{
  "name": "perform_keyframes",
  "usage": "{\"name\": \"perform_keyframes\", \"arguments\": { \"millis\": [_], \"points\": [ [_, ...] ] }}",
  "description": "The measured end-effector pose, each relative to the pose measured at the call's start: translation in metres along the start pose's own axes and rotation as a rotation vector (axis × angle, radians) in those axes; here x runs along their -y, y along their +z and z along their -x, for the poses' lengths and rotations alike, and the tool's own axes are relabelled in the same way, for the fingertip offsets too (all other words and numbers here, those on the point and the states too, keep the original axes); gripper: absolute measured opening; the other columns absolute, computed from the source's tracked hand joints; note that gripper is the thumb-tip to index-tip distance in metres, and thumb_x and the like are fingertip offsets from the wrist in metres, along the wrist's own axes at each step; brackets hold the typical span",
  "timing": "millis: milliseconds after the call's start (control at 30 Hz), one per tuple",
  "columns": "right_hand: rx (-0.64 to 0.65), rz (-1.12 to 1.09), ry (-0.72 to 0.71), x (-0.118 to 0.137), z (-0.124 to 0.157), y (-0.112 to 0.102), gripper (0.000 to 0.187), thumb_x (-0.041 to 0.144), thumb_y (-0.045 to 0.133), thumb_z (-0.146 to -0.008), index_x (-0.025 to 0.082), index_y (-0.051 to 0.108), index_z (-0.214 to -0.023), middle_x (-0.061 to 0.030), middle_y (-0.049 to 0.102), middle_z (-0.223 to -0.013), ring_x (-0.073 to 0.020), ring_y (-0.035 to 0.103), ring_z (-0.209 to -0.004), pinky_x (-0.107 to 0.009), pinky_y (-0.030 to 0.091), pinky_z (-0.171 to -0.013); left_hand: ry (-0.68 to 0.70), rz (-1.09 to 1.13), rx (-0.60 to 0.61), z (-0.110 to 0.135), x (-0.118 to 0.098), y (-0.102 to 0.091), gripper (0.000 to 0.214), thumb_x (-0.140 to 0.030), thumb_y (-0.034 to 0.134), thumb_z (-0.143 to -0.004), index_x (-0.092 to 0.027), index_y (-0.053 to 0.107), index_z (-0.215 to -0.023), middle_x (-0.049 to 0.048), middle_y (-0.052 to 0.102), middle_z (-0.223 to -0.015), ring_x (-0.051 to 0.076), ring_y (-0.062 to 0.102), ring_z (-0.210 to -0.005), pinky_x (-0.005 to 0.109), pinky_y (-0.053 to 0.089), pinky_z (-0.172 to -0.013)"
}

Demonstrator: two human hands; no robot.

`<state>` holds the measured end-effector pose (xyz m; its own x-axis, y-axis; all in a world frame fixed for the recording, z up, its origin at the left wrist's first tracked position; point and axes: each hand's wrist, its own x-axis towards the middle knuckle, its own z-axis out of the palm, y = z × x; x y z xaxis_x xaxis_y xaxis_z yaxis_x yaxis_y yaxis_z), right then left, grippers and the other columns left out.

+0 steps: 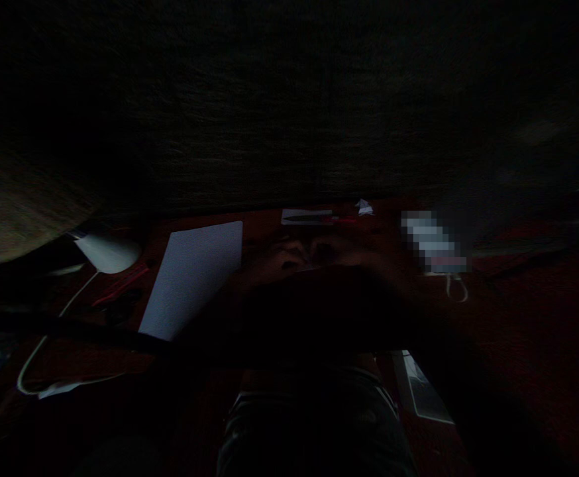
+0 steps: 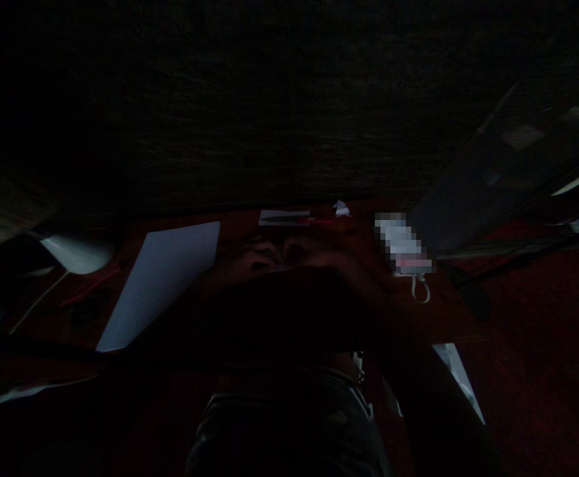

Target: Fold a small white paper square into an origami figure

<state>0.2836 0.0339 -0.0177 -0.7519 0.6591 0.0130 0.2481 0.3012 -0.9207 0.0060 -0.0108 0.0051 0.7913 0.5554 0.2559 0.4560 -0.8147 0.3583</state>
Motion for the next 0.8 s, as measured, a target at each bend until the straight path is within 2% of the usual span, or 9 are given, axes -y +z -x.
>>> {"name": "perform_keyframes", "arguments": {
  "millis": [233, 367, 533, 667, 800],
  "points": [
    [0.023, -0.018, 0.053, 0.002, 0.001, -0.001, 0.021, 0.025, 0.088, -0.081, 0.022, 0.080, -0.100, -0.0035, 0.081, -0.106, -0.0206, 0.071, -0.097, -0.035, 0.057, -0.090, 0.003, 0.026, -0.025, 0.000, -0.003, 0.000, 0.020, -0.015, 0.073, -0.105, -0.025, 0.089, -0.098, 0.0060, 0.083, -0.124, 0.025, 0.073, -0.118, 0.046, 0.053, -0.113],
    [0.019, -0.045, 0.036, -0.002, -0.001, -0.001, 0.025, 0.031, 0.092, -0.080, 0.022, 0.080, -0.100, -0.0044, 0.081, -0.107, -0.0216, 0.071, -0.098, -0.037, 0.059, -0.094, 0.004, 0.005, 0.013, 0.001, -0.005, -0.005, 0.028, -0.010, 0.071, -0.101, -0.028, 0.092, -0.105, 0.0050, 0.085, -0.127, 0.028, 0.071, -0.123, 0.048, 0.052, -0.114],
    [0.015, -0.055, 0.013, 0.000, -0.001, 0.000, 0.020, 0.028, 0.090, -0.080, 0.023, 0.082, -0.097, -0.0027, 0.081, -0.103, -0.0205, 0.071, -0.096, -0.036, 0.058, -0.092, -0.010, -0.024, 0.077, 0.005, -0.008, -0.009, 0.049, 0.000, 0.065, -0.093, -0.033, 0.092, -0.118, 0.0004, 0.085, -0.138, 0.029, 0.067, -0.130, 0.050, 0.052, -0.117],
    [-0.005, -0.090, 0.012, 0.001, 0.000, 0.001, 0.018, 0.024, 0.090, -0.077, 0.023, 0.081, -0.093, -0.0018, 0.081, -0.100, -0.0191, 0.070, -0.091, -0.035, 0.058, -0.091, -0.016, -0.030, 0.097, 0.006, -0.010, -0.010, 0.051, 0.001, 0.062, -0.094, -0.031, 0.091, -0.121, 0.0027, 0.086, -0.136, 0.029, 0.069, -0.130, 0.052, 0.052, -0.120],
    [-0.038, -0.121, 0.035, 0.000, 0.002, 0.001, 0.024, 0.026, 0.094, -0.076, 0.023, 0.082, -0.096, -0.0019, 0.081, -0.102, -0.0197, 0.070, -0.095, -0.034, 0.057, -0.091, -0.027, 0.029, 0.105, 0.005, -0.006, -0.009, 0.052, 0.001, 0.062, -0.094, -0.031, 0.091, -0.122, 0.0035, 0.085, -0.134, 0.028, 0.073, -0.130, 0.053, 0.054, -0.122]
  ]
}}
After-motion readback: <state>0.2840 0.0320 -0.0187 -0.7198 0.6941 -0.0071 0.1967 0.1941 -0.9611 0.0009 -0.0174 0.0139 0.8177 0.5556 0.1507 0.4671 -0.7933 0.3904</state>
